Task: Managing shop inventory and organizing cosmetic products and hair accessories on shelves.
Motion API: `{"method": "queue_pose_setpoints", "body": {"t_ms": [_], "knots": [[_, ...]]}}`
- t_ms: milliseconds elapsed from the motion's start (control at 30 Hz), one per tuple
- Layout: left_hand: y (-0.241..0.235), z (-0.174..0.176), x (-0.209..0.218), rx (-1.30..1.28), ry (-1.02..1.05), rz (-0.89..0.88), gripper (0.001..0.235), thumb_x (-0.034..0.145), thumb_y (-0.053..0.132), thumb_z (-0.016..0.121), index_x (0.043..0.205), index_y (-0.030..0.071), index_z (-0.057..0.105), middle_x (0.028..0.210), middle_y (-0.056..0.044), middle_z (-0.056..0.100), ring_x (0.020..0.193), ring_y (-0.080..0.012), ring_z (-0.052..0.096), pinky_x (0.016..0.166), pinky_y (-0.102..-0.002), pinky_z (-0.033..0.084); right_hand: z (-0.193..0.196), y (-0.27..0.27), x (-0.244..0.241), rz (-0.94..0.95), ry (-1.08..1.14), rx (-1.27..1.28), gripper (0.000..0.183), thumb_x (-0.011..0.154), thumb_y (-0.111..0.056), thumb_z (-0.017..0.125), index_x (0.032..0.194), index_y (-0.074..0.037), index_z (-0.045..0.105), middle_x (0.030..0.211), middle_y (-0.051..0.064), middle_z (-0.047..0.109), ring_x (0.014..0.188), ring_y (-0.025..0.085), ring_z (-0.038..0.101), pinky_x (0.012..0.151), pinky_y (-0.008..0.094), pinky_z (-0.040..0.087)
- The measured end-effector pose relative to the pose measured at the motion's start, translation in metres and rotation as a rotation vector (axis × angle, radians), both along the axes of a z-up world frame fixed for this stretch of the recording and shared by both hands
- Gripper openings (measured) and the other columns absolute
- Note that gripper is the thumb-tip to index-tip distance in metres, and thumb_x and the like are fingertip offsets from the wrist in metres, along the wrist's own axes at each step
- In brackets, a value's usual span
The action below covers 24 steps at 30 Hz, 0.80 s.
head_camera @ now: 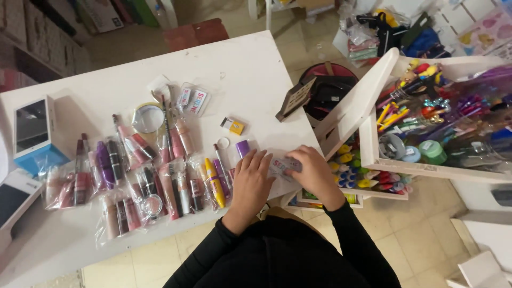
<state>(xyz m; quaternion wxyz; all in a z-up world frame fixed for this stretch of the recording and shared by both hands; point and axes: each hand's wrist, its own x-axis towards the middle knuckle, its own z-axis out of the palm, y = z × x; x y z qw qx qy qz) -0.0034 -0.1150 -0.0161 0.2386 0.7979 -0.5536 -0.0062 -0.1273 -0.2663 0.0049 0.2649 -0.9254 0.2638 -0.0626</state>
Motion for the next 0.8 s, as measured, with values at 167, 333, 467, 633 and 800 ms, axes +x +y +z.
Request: {"method": "queue_pose_setpoints", "body": {"t_ms": [167,333,467,633,800], "knots": [[0.004,-0.015,0.001,-0.002,-0.031,-0.043,0.06,0.075,0.024,0.086,0.129,0.008,0.066,0.133,-0.013,0.064,0.136,-0.0352,0.051,0.115,-0.05,0.037,-0.021,0.001,0.006,0.015,0.131,-0.058,0.066,0.068,-0.032,0.092,0.124,-0.009,0.064,0.111,0.012,0.063,0.112,0.038,0.063,0.097,0.046,0.055],[0.018,-0.008,0.011,-0.041,-0.022,-0.121,0.05,0.079,0.02,0.082,0.125,0.007,0.067,0.131,-0.015,0.064,0.136,-0.0375,0.051,0.114,-0.052,0.037,-0.04,0.007,0.012,-0.045,0.228,-0.08,0.06,0.074,-0.022,0.088,0.123,-0.012,0.054,0.104,0.013,0.064,0.105,0.039,0.067,0.093,0.047,0.055],[0.03,-0.024,0.017,-0.114,0.003,-0.196,0.044,0.083,0.017,0.075,0.125,0.009,0.066,0.137,-0.014,0.062,0.136,-0.0375,0.05,0.113,-0.054,0.036,-0.047,0.006,0.014,-0.08,0.344,-0.042,0.05,0.076,-0.031,0.088,0.107,-0.01,0.055,0.101,0.013,0.064,0.099,0.036,0.065,0.082,0.046,0.052],[0.032,-0.019,0.018,-0.144,0.063,-0.21,0.043,0.087,0.013,0.069,0.129,0.006,0.064,0.14,-0.014,0.061,0.138,-0.0374,0.048,0.114,-0.054,0.035,-0.028,0.022,0.012,-0.111,0.44,-0.007,0.034,0.091,-0.023,0.078,0.106,-0.011,0.05,0.11,0.013,0.051,0.103,0.035,0.053,0.083,0.045,0.048],[0.01,-0.024,0.01,-0.17,-0.02,-0.202,0.063,0.075,0.021,0.081,0.131,0.005,0.058,0.134,-0.014,0.064,0.128,-0.0342,0.055,0.11,-0.049,0.04,-0.13,0.02,-0.005,-0.046,0.03,-0.228,0.067,0.088,-0.007,0.062,0.151,0.002,0.041,0.131,0.025,0.063,0.117,0.041,0.063,0.098,0.047,0.05]]}}
